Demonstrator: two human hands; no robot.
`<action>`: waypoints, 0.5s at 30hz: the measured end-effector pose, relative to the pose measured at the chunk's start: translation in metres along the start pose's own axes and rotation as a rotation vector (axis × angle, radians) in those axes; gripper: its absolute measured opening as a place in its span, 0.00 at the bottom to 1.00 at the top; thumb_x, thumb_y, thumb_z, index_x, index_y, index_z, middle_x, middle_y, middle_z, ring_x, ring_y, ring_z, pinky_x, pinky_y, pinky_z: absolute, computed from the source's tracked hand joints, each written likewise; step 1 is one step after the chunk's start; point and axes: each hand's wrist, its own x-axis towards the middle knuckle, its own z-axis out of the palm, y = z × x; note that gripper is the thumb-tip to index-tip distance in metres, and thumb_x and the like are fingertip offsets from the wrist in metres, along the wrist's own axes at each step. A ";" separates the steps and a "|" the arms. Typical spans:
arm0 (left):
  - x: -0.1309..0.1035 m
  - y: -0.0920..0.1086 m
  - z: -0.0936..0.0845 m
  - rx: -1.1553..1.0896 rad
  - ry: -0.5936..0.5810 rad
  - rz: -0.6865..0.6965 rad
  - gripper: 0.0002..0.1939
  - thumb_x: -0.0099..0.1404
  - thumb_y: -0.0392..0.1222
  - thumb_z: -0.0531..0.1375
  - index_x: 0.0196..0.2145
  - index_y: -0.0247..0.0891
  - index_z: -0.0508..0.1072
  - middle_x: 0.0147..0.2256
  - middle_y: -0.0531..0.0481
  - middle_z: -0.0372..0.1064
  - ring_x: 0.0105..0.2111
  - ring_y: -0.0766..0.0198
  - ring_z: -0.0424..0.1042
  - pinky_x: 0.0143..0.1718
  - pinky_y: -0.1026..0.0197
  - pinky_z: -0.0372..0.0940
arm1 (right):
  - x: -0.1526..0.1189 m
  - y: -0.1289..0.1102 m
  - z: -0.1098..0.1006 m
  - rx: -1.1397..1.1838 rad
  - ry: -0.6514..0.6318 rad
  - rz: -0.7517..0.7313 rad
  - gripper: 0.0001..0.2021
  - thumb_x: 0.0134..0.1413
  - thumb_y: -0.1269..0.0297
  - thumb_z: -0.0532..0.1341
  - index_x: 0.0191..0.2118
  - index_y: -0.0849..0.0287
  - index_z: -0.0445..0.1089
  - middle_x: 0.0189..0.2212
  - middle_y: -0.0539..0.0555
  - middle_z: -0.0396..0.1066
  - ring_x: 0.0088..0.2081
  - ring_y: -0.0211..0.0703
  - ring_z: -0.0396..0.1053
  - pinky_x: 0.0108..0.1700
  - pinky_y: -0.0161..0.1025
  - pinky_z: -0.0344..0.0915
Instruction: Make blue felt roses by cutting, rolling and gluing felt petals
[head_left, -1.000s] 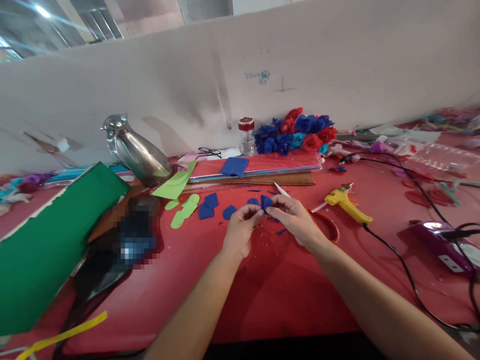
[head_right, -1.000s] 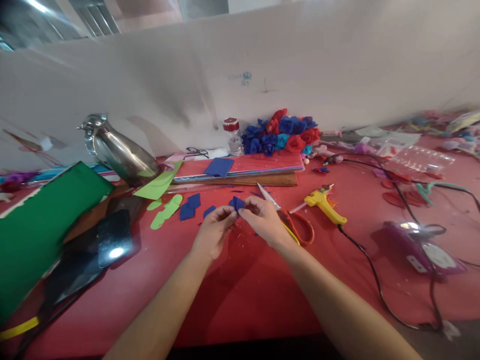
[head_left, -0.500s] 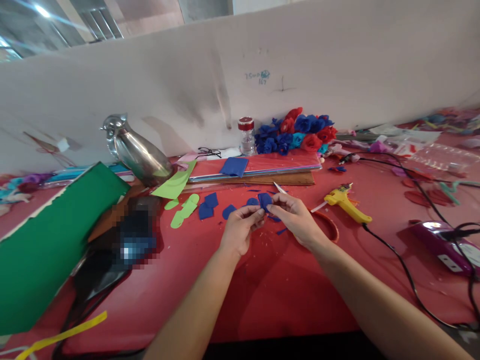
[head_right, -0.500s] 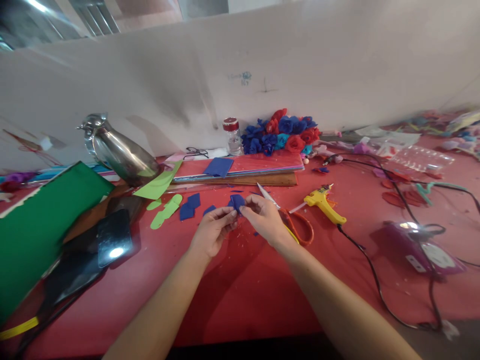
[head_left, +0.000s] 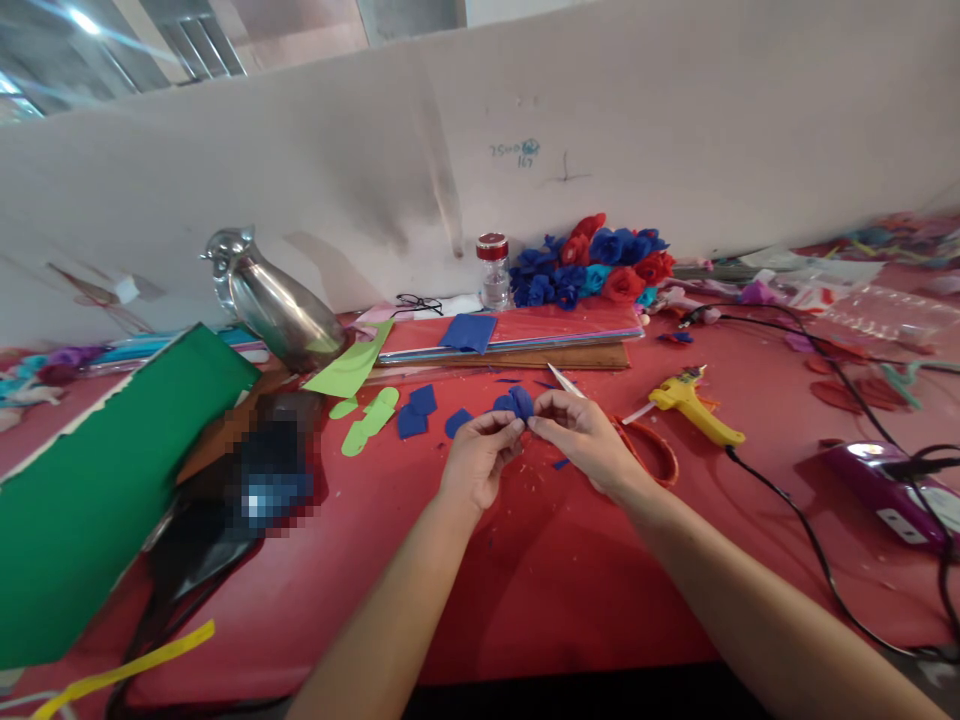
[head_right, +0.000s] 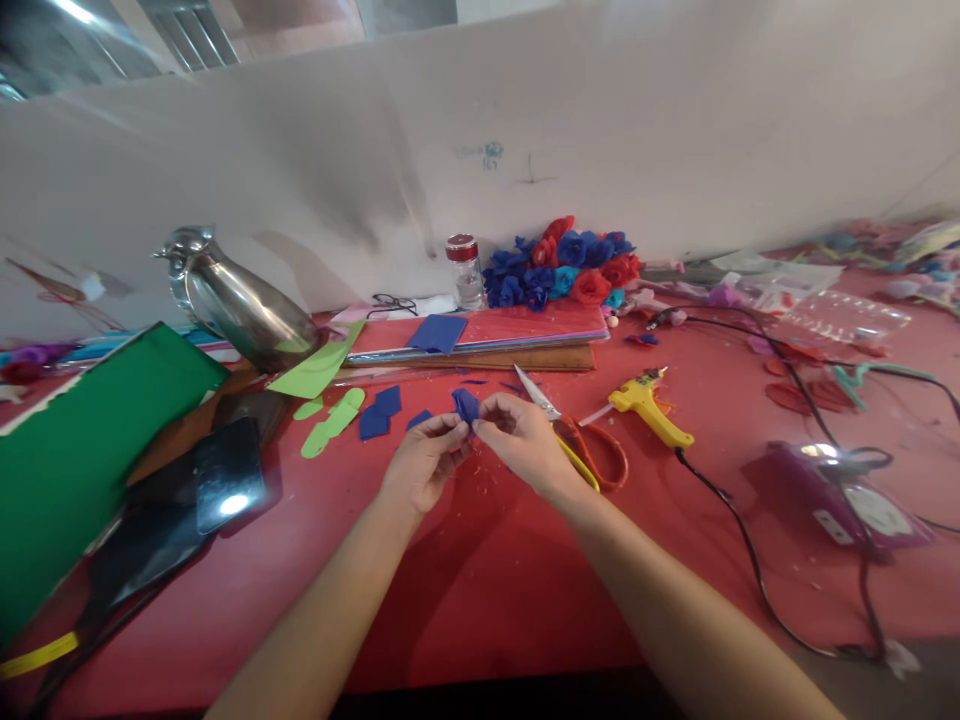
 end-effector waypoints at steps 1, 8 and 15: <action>0.000 0.000 0.000 0.002 -0.003 0.003 0.17 0.33 0.38 0.74 0.20 0.33 0.71 0.21 0.56 0.65 0.21 0.75 0.62 0.26 0.68 0.60 | 0.000 0.001 0.000 0.000 0.001 0.001 0.07 0.44 0.61 0.62 0.27 0.58 0.66 0.23 0.47 0.65 0.27 0.36 0.62 0.32 0.36 0.59; 0.001 -0.003 -0.002 0.063 -0.087 0.048 0.17 0.43 0.46 0.71 0.24 0.36 0.70 0.24 0.55 0.64 0.25 0.72 0.63 0.28 0.67 0.60 | 0.001 0.004 0.000 0.006 0.004 0.013 0.05 0.46 0.62 0.60 0.28 0.58 0.66 0.23 0.47 0.66 0.27 0.36 0.62 0.32 0.36 0.58; -0.004 -0.001 0.005 0.058 -0.102 0.059 0.17 0.45 0.45 0.70 0.30 0.36 0.72 0.23 0.57 0.60 0.22 0.75 0.57 0.23 0.70 0.53 | 0.004 0.003 0.001 0.002 0.082 0.061 0.07 0.42 0.61 0.60 0.26 0.58 0.66 0.21 0.46 0.64 0.25 0.36 0.60 0.30 0.36 0.56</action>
